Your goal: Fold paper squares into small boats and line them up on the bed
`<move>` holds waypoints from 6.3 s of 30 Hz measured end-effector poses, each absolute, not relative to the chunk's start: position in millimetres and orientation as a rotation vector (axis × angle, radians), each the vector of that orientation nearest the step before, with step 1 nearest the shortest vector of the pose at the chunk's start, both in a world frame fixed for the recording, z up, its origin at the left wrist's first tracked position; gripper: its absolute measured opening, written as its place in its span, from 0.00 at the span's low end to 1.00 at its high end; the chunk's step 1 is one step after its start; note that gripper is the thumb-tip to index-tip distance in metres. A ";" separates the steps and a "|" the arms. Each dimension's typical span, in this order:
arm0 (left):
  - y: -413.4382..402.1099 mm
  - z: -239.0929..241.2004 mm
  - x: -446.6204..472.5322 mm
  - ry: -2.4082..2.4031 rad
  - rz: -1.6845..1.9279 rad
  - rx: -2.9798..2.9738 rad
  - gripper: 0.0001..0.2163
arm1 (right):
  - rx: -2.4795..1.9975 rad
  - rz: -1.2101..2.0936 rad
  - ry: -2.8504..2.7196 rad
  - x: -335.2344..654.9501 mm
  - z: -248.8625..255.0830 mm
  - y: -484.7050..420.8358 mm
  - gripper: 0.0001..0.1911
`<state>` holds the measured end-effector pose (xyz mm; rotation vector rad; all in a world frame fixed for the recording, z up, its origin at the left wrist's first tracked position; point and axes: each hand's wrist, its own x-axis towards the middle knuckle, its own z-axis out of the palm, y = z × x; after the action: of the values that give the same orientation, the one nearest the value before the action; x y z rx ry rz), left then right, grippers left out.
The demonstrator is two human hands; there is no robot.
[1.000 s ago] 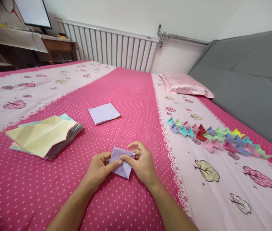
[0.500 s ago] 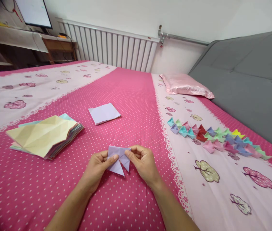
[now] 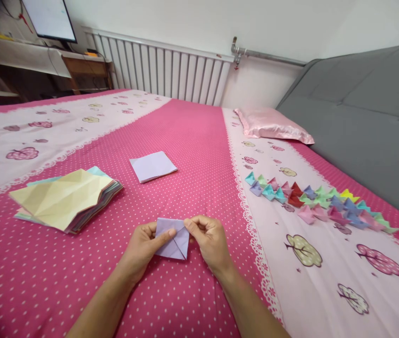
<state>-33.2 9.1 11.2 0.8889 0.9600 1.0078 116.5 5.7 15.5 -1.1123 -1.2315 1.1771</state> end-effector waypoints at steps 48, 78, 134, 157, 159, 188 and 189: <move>11.5 -9.9 -45.0 0.648 1.492 0.589 0.11 | -1.132 1.046 -1.290 103.9 -17.9 0.4 0.26; 25.8 14.2 -46.2 0.815 1.369 0.572 0.06 | -1.073 1.000 -1.259 101.8 -2.8 6.7 0.17; 88.9 31.1 53.1 0.692 1.036 1.146 0.11 | -1.103 1.044 -0.884 180.4 42.5 51.0 0.14; 92.1 27.1 53.7 0.707 1.226 0.947 0.09 | -1.145 0.660 -1.336 173.4 43.0 47.3 0.13; 92.1 26.9 54.3 0.698 1.235 0.951 0.10 | -1.145 0.679 -1.331 174.1 43.3 47.2 0.12; 96.0 29.9 50.0 0.663 1.254 0.957 0.07 | -1.150 0.783 -1.190 180.5 43.6 50.6 0.09; 95.7 29.8 49.9 0.656 1.254 0.960 0.07 | -1.155 0.780 -1.192 180.7 43.8 50.6 0.09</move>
<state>49.9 95.7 29.8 0.9602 0.6563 1.2544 180.7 50.6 43.8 -1.1550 -1.1924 0.7801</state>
